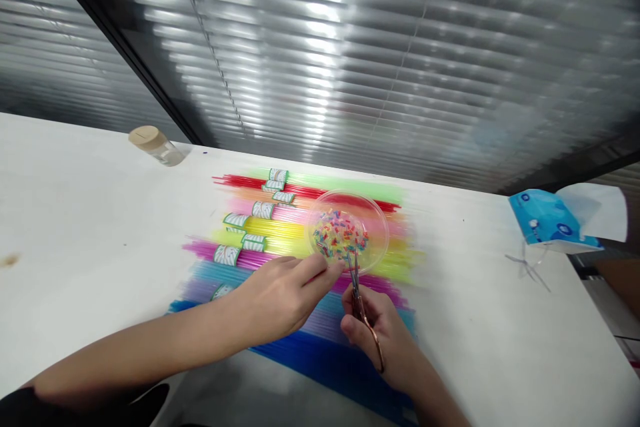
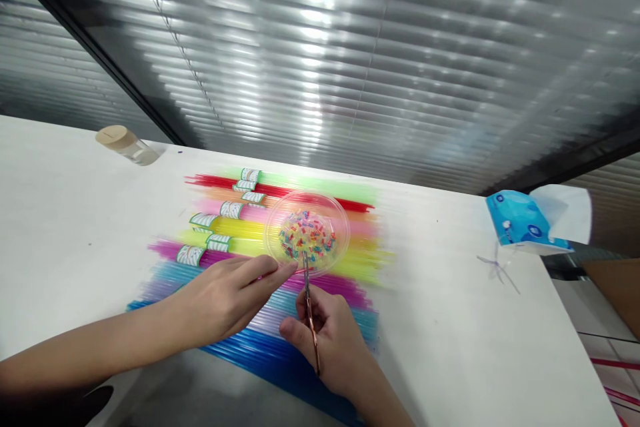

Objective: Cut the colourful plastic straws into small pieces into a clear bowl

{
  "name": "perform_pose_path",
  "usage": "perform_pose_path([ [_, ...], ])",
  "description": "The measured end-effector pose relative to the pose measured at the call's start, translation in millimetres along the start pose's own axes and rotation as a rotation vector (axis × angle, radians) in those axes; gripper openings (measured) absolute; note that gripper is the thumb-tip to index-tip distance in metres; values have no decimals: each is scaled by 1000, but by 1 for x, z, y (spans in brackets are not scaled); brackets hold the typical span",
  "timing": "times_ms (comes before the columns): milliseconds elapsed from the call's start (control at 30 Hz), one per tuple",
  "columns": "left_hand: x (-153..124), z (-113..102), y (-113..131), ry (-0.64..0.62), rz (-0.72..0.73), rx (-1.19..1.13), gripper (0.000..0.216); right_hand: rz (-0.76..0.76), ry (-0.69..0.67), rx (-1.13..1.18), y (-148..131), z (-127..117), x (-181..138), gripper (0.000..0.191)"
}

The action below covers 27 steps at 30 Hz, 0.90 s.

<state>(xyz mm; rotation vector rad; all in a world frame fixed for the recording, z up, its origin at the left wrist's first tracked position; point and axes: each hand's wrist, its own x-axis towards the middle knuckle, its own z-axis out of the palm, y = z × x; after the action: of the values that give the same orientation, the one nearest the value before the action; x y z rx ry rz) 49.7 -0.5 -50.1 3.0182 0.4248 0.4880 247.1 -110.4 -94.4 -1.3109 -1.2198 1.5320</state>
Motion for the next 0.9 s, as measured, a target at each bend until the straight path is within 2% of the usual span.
perform_pose_path([
  [267,0,0,0,0,31,-24,37,-25,22,-5,1,1,1,55],
  [467,-1,2,-1,-13,25,-14,37,12,39,-16,-1,1,2,57],
  [767,2,-6,-1,45,-54,7,28,90,125,-23,-2,2,4,60],
  [900,2,-4,-3,89,-54,9,28,119,116,8,0,3,3,61],
])
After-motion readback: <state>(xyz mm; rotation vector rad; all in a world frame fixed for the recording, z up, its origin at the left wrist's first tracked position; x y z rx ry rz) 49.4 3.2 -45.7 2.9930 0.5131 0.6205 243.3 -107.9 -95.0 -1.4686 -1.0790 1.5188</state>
